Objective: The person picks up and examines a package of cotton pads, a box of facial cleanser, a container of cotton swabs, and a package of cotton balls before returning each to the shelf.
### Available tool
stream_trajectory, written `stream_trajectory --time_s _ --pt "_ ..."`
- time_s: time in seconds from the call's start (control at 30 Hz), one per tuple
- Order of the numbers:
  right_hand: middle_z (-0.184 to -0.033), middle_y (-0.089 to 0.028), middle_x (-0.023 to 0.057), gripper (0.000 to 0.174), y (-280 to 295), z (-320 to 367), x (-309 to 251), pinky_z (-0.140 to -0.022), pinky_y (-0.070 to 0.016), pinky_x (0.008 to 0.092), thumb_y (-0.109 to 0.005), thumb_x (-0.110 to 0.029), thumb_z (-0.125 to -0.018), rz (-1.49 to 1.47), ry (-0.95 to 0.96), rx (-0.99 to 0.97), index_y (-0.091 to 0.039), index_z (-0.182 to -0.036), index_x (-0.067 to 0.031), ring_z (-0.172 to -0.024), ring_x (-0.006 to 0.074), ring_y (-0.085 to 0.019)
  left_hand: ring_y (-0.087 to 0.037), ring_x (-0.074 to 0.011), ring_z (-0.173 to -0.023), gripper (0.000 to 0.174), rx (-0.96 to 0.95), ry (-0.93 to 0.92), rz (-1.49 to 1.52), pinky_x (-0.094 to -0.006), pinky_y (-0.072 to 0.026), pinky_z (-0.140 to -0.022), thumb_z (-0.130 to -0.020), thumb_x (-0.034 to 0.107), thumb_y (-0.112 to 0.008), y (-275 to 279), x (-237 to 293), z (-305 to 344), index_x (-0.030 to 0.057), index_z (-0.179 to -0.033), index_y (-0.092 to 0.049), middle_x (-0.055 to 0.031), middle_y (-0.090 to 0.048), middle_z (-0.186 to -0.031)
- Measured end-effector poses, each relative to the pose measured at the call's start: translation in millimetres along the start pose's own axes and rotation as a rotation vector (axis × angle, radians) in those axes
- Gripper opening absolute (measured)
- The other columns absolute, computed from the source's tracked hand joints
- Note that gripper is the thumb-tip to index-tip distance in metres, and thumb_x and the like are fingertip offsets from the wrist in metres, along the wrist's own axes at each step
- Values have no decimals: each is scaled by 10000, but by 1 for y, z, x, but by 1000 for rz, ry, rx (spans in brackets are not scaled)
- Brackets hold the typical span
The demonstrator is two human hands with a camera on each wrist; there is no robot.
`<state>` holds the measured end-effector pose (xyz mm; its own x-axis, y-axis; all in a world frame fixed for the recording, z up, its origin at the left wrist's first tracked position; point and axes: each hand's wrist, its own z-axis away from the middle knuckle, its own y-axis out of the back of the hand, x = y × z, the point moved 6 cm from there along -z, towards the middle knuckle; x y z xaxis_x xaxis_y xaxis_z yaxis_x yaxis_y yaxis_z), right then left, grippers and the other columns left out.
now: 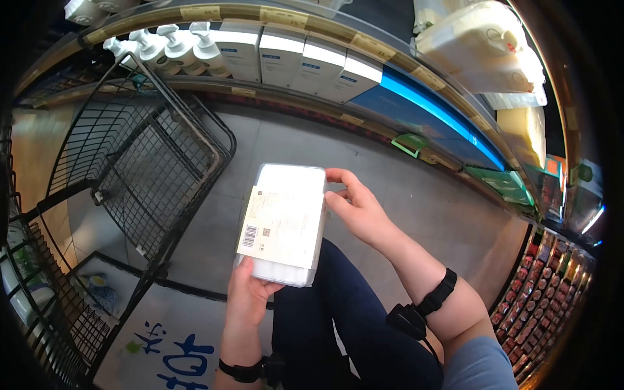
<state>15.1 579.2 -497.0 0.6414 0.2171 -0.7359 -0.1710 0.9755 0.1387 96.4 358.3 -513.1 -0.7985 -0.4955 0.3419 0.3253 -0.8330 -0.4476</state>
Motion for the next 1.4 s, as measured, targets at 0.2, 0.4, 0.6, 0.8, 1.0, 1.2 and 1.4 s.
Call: stream_trajectory --time_s 0.2,0.4,0.6,0.8,1.0,1.2,1.4 --pt "-1269 -501 98 399 -2 -4 -8 -915 -439 331 -483 -170 -956 -35 39 24 -420 -1317 -12 -1020 150 -561 -606 -285 -1042 545 17 -14 -6 -427 -521 -845 -942 330 -516 -6 9 2 -39 -1264 -278 -235 -523 -1188" --pt "-1280 -492 97 395 -3 -7 -9 -936 -427 330 -475 -165 -965 -48 29 -1 -410 -1324 -13 -1034 148 -558 -605 -283 -1039 585 11 -18 -11 -430 -519 -857 -930 364 -542 -7 13 3 -47 -1248 -274 -247 -520 -1176" --pt "-1288 -488 93 394 -4 -10 -10 -925 -425 318 -476 -165 -964 -47 34 -16 -411 -1324 -17 -1024 138 -556 -608 -284 -1031 613 7 -35 -24 -433 -520 -859 -921 387 -560 -9 17 3 -48 -1239 -269 -251 -525 -1159" --pt "-1303 -478 82 397 -5 -11 -11 -893 -426 304 -478 -167 -960 -42 24 -11 -414 -1326 -30 -1014 120 -554 -612 -284 -1021 601 33 -27 -34 -435 -519 -861 -922 382 -560 -10 22 6 -44 -1234 -273 -251 -529 -1154" --pt "-1304 -479 72 399 -9 -9 -23 -869 -429 301 -483 -171 -955 -71 30 -13 -417 -1325 -36 -984 115 -557 -612 -289 -1024 566 66 -24 -41 -436 -520 -860 -931 358 -546 -13 34 16 -43 -1233 -284 -252 -531 -1161" --pt "-1287 -487 64 391 -13 -12 -35 -842 -442 288 -486 -169 -955 -83 25 -37 -427 -1317 -34 -972 110 -560 -620 -289 -1012 549 94 -37 -50 -425 -526 -848 -938 343 -533 -17 47 27 -48 -1236 -289 -253 -541 -1154" --pt "-1261 -513 69 398 -17 -14 -46 -852 -454 296 -511 -170 -942 -159 50 -42 -442 -1311 -40 -925 114 -564 -632 -296 -993 519 137 -39 -59 -425 -532 -831 -940 326 -511 -19 59 35 -51 -1232 -305 -253 -553 -1139"
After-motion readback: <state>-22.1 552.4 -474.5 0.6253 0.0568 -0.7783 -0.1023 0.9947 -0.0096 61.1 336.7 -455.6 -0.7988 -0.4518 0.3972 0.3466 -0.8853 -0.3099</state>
